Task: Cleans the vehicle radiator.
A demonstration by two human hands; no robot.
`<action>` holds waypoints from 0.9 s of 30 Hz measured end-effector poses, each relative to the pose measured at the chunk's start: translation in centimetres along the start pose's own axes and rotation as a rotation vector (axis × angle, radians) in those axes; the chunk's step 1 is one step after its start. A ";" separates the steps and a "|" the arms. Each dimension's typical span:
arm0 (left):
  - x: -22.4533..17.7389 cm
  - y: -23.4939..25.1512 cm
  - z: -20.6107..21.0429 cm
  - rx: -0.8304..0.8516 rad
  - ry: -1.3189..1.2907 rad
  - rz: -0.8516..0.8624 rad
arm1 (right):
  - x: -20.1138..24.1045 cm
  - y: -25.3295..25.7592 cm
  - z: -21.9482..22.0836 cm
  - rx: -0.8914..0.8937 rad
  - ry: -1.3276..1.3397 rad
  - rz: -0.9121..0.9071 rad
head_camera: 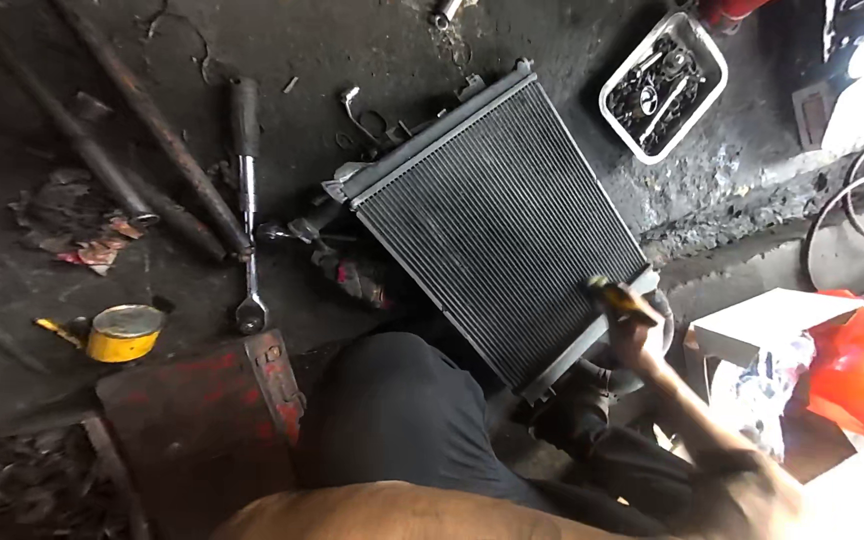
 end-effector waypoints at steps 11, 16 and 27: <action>0.5 0.3 0.4 0.044 0.017 -0.035 | 2.5 -1.3 -1.6 0.411 0.170 0.036; 0.2 -0.3 -0.5 0.103 0.162 0.076 | -4.8 7.0 -4.2 -0.032 -0.007 0.265; 2.7 -1.8 -2.3 -0.308 0.326 -0.088 | 13.2 -4.1 2.1 0.368 0.206 -0.328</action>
Point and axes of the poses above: each hand's wrist, its own y-axis towards the middle knuckle, its own z-axis out of the palm, x = y × z, the point moved 1 cm from there along y, towards the middle knuckle, and after that the axes turned 1 degree about x, right-handed, at the moved point
